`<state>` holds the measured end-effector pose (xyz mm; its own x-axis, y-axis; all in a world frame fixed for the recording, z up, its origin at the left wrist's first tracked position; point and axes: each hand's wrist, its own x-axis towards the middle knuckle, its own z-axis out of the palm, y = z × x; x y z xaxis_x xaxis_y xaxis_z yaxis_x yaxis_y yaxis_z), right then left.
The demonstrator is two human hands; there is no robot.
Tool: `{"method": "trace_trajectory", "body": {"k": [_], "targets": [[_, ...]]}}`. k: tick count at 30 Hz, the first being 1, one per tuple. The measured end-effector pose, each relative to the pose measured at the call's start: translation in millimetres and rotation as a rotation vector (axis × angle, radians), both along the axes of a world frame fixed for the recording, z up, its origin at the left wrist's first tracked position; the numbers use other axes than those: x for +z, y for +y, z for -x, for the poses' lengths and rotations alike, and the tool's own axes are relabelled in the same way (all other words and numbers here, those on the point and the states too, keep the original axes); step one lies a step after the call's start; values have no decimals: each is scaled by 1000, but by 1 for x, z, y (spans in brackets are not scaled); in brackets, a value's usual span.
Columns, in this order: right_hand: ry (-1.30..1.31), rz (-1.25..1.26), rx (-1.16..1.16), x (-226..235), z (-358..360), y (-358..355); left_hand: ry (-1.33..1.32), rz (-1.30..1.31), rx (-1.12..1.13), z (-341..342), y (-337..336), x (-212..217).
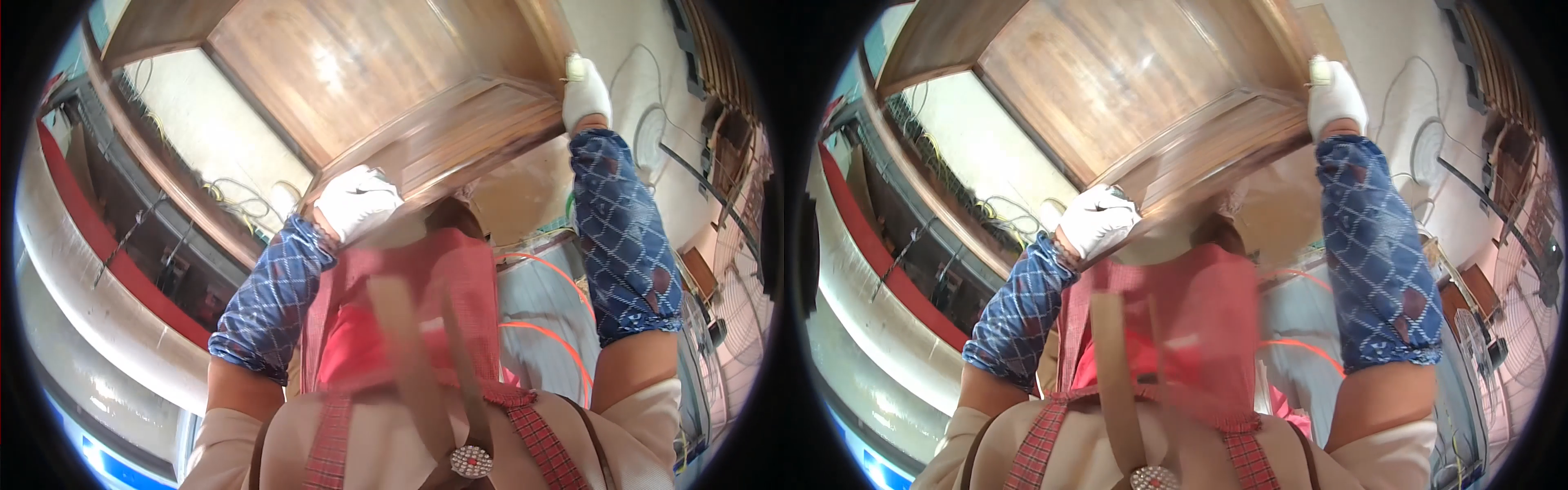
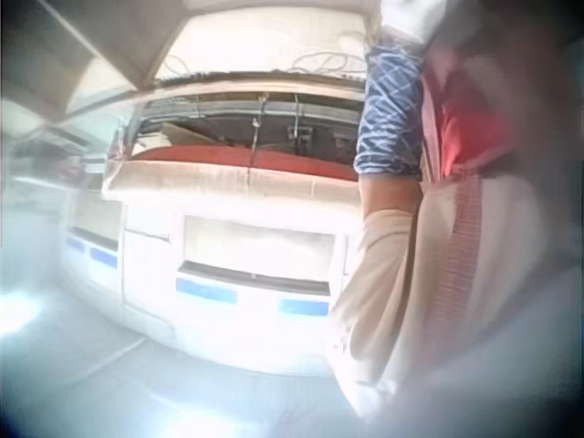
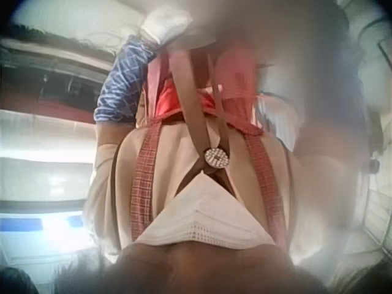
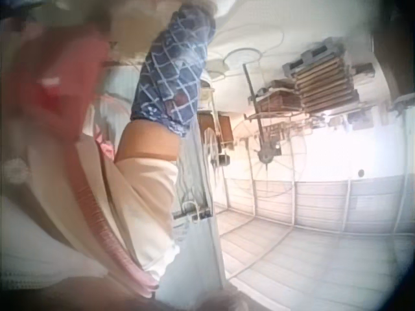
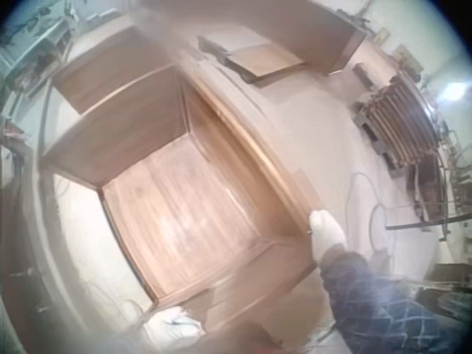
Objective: The person sands the interior of a wooden cabinet using an electric sander. The person then sands the corners and surfaces of the cabinet by hand with a piece of sandpaper.
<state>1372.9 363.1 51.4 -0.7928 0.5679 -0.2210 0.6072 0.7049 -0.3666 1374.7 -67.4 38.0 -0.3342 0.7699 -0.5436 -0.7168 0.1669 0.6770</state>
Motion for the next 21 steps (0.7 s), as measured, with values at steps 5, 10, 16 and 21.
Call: {"method": "trace_trajectory", "body": {"k": [5,10,16,21], "targets": [[-36,-20,-49,13,3,-22,229,37,18,5,105,13],[9,60,-81,17,1,-22,642,174,-62,34,221,13],[-3,83,-68,20,0,-18,1132,-70,-208,52,238,4],[-18,-5,-38,19,4,-21,1693,103,-371,18,101,9]]}}
